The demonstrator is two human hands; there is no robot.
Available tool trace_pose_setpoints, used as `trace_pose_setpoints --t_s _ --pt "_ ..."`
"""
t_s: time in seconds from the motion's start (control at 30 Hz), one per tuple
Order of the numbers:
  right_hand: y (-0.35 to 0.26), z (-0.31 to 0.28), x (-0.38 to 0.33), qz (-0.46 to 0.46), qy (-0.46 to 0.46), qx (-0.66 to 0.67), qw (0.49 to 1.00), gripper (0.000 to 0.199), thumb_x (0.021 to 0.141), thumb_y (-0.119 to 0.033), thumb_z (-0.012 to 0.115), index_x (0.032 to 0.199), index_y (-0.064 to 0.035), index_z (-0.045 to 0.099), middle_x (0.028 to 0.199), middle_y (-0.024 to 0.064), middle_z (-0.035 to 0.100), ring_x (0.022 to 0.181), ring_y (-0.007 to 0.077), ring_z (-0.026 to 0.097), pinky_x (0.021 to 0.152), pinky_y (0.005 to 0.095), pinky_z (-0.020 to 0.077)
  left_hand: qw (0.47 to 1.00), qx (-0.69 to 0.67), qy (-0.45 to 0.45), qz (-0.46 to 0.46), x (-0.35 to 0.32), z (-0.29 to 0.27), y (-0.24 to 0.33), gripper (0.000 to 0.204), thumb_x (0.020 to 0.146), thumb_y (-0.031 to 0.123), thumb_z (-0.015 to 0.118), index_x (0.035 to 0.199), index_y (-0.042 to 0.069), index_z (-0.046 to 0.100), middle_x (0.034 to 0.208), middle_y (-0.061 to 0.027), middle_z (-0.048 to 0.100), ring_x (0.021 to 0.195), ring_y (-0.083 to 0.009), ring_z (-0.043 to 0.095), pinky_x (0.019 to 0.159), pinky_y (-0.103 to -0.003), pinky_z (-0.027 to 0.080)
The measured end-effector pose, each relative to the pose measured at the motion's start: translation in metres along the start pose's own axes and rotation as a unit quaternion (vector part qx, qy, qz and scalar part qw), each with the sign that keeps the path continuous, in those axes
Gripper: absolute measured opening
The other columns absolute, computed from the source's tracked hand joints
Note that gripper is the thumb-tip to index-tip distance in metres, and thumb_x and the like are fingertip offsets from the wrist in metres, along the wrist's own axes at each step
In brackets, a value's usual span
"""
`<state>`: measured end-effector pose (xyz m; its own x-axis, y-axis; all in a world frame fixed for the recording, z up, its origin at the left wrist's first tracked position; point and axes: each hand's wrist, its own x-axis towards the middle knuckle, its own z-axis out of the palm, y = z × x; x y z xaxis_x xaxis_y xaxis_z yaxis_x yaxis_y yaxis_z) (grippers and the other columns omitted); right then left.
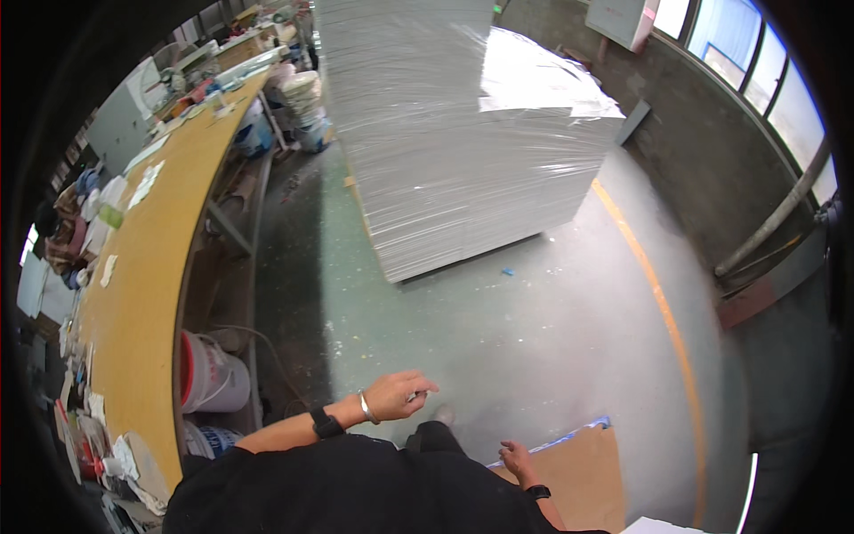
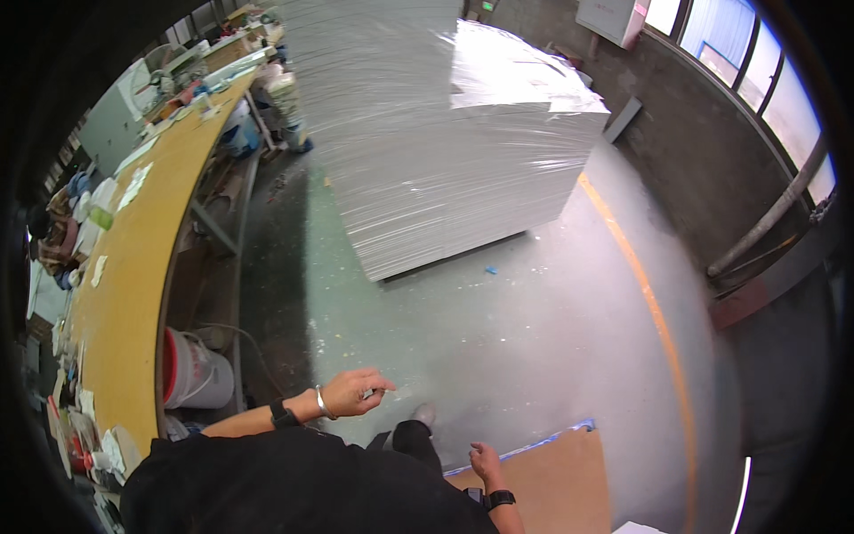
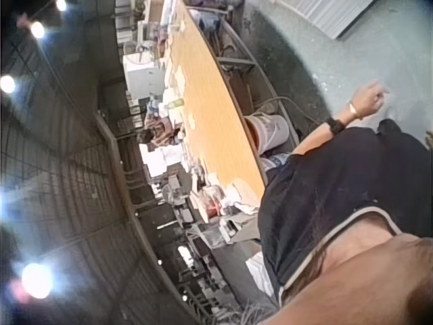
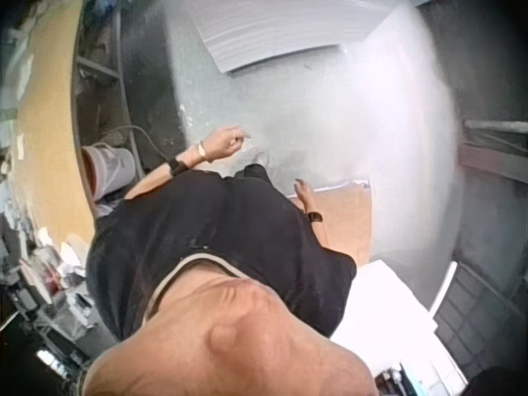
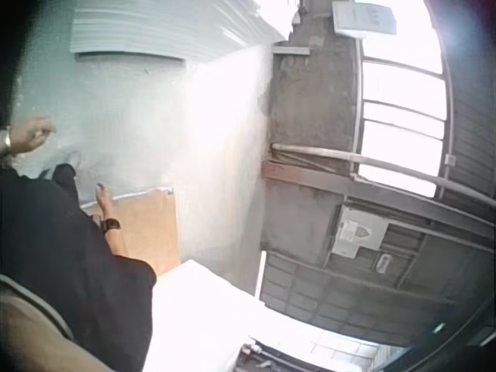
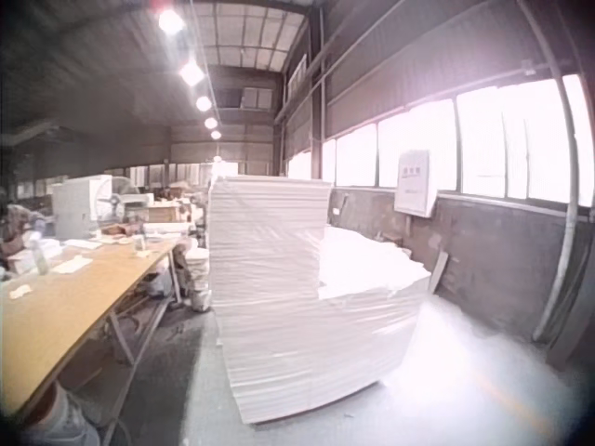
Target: Picking up a white furniture panel from a stack, placing it on a workbench, wiping it thoroughly with a cloth, scraping an edge with a tool, and then restacking it.
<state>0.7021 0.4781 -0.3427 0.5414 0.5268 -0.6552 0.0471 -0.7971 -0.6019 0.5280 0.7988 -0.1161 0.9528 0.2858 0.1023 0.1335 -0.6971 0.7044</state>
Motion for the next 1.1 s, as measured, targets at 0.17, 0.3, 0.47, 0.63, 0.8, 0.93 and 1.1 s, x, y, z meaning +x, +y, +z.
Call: trace_pose_setpoints --t_s 0.17,0.3,0.47,0.63,0.8,0.93,1.1 --pt "-0.029 -0.073 0.016 0.044 0.021 0.044 0.998 0.037 0.077 -0.016 0.054 0.112 -0.0023 0.058 0.093 0.0197 0.065 0.083 0.0250 0.065 0.076 0.0328 0.0489 0.991 -0.012 0.022 0.134 0.143 0.001 -0.016 0.017 0.077 0.009 0.058 0.093 0.013 0.063 0.072 -0.0055 0.055 0.058 -0.0222 0.055 0.051 -0.032 0.046" --pt "-0.072 -0.116 0.047 0.021 0.043 0.095 0.994 0.039 0.078 -0.014 0.054 0.114 -0.0001 0.056 0.094 0.0189 0.065 0.079 0.0219 0.065 0.074 0.0310 0.0493 0.991 -0.009 0.013 0.132 0.241 -0.017 -0.032 0.018 0.076 0.005 0.059 0.092 0.012 0.063 0.073 -0.0049 0.056 0.059 -0.0190 0.055 0.054 -0.030 0.046" --pt "-0.106 -0.183 0.121 0.022 0.029 0.164 0.986 0.040 0.079 -0.013 0.053 0.115 0.0027 0.054 0.097 0.0180 0.064 0.080 0.0211 0.064 0.074 0.0299 0.0490 0.986 0.009 0.076 0.149 0.366 -0.050 -0.051 0.019 0.075 0.003 0.059 0.091 0.012 0.063 0.073 -0.0044 0.056 0.062 -0.0186 0.056 0.055 -0.029 0.047" --pt "-0.176 -0.272 0.211 0.037 0.090 0.206 0.974 0.041 0.083 -0.016 0.052 0.120 0.0014 0.050 0.100 0.0112 0.063 0.084 0.0172 0.062 0.072 0.0262 0.0463 0.955 0.049 0.191 0.220 0.487 -0.089 -0.056 0.023 0.074 0.002 0.061 0.095 0.011 0.062 0.076 -0.0056 0.058 0.075 -0.0216 0.061 0.064 -0.030 0.050" --pt "-0.312 -0.375 0.297 -0.161 0.092 0.200 0.962 0.037 0.086 -0.017 0.053 0.118 0.0019 0.052 0.098 0.0095 0.063 0.084 0.0146 0.060 0.073 0.0253 0.0458 0.898 0.095 0.291 0.316 0.597 -0.140 -0.028 0.030 0.073 0.004 0.063 0.103 0.010 0.059 0.093 -0.0092 0.060 0.094 -0.0263 0.059 0.083 -0.037 0.046" --pt "-0.472 -0.460 0.331 -0.341 0.172 0.295 0.876 0.021 0.085 0.003 0.054 0.105 0.0042 0.057 0.089 0.0063 0.061 0.081 0.0122 0.057 0.077 0.0245 0.0467 0.884 0.255 0.332 0.209 0.645 -0.170 -0.013 0.044 0.077 0.017 0.065 0.118 0.007 0.051 0.104 -0.0134 0.058 0.098 -0.0280 0.056 0.088 -0.038 0.042" --pt "-0.645 -0.539 0.381 -0.523 0.236 0.191 0.797 0.017 0.088 0.002 0.048 0.102 0.0079 0.055 0.091 0.0112 0.062 0.080 0.0151 0.059 0.074 0.0255 0.0491 0.934 0.305 0.180 -0.038 0.660 -0.143 -0.076 0.063 0.078 0.036 0.064 0.126 0.000 0.042 0.074 -0.0081 0.060 0.060 -0.0225 0.053 0.063 -0.033 0.042"
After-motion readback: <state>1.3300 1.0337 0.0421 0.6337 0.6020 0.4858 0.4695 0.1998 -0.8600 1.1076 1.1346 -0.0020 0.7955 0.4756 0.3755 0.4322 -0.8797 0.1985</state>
